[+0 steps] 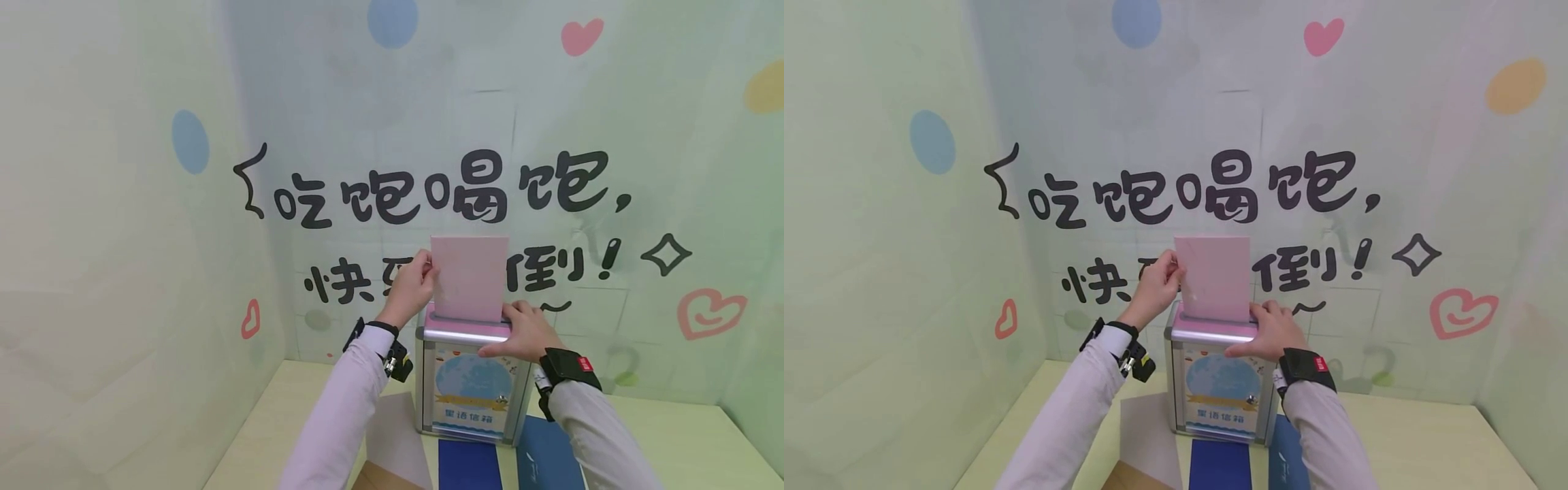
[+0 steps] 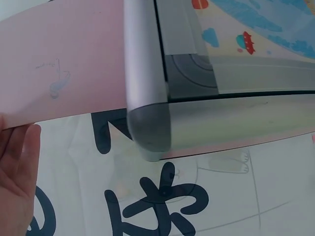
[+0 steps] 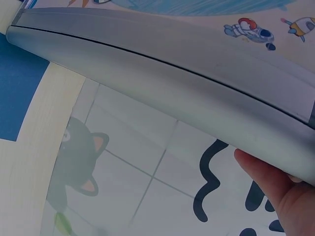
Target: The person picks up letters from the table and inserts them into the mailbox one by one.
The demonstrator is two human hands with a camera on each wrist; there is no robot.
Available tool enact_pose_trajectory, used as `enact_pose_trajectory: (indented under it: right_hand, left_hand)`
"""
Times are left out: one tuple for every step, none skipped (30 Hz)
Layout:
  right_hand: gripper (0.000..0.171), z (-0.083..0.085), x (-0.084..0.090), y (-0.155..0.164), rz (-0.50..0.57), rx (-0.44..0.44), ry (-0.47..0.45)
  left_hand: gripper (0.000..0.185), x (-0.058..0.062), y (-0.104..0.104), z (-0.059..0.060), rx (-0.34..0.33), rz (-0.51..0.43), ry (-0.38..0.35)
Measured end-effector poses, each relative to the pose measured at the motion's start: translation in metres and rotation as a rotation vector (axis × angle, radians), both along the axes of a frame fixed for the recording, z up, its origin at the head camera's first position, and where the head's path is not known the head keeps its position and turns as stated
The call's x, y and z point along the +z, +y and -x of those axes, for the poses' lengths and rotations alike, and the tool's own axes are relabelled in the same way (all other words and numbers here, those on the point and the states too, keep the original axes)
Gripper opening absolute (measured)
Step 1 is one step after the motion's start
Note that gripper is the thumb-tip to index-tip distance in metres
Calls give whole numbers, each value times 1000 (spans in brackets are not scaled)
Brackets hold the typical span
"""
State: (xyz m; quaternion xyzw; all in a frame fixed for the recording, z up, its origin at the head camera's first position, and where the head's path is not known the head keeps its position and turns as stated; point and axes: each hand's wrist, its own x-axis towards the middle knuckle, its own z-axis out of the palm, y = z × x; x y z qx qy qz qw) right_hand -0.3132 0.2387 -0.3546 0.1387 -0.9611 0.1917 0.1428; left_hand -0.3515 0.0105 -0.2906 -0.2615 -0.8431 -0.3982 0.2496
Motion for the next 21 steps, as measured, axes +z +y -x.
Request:
enact_pose_trajectory:
  right_hand:
    - [98,0,0,0,-1,-1,0]
    - [98,0,0,0,-3,-3,1]
    - [98,0,1,0,-5,-3,2]
    - [97,0,1,0,-5,-3,1]
    - [97,0,1,0,-6,-5,1]
    - [97,0,1,0,-5,-6,1]
    - [97,0,2,0,-5,-6,-1]
    - [96,-1,2,0,-4,-6,-2]
    - [96,-1,2,0,-4,-6,-3]
    - [96,-1,2,0,-4,-10,-5]
    - [96,-1,2,-1,-4,-11,-5]
    - [97,-1,3,-1,-5,-11,-5]
    - [97,-1,2,-1,-7,-11,-5]
    - [97,-1,2,-1,-8,-11,-3]
    - [97,-1,3,-1,-8,-11,-3]
    - [97,-1,2,-1,-7,-13,-3]
    - [96,-2,3,-1,-5,-13,-3]
    - [96,-2,3,-2,-4,-14,-4]
    - [96,-2,3,-2,-3,-15,-5]
    - [96,-2,3,-2,-2,-18,-6]
    - [96,-2,3,-2,-1,-21,-8]
  left_hand:
    - [7,-1,0,1,-1,11,-2]
    - [7,-2,1,1,-5,21,-6]
    - [7,-3,1,1,-7,32,-8]
    - [7,-4,2,1,-9,41,-9]
    - [7,-4,2,1,-12,51,-12]
    - [7,-5,2,1,-15,60,-10]
    - [6,-6,3,1,-17,68,-7]
    - [6,-6,3,1,-19,73,-5]
    - [5,-7,3,1,-18,80,0]
    - [5,-8,3,1,-20,84,3]
    - [4,-8,4,1,-22,87,4]
    - [5,-9,4,1,-23,90,5]
    - [5,-10,4,1,-25,91,1]
    - [5,-11,4,1,-25,94,-4]
    - [5,-12,4,1,-24,97,-8]
    - [5,-13,4,1,-24,100,-17]
    - [5,-14,4,2,-21,105,-24]
    - [5,-15,4,2,-16,112,-28]
    - [5,-16,4,2,-11,120,-33]
    - [5,-17,3,2,-7,129,-34]
    - [5,-19,3,2,-6,140,-38]
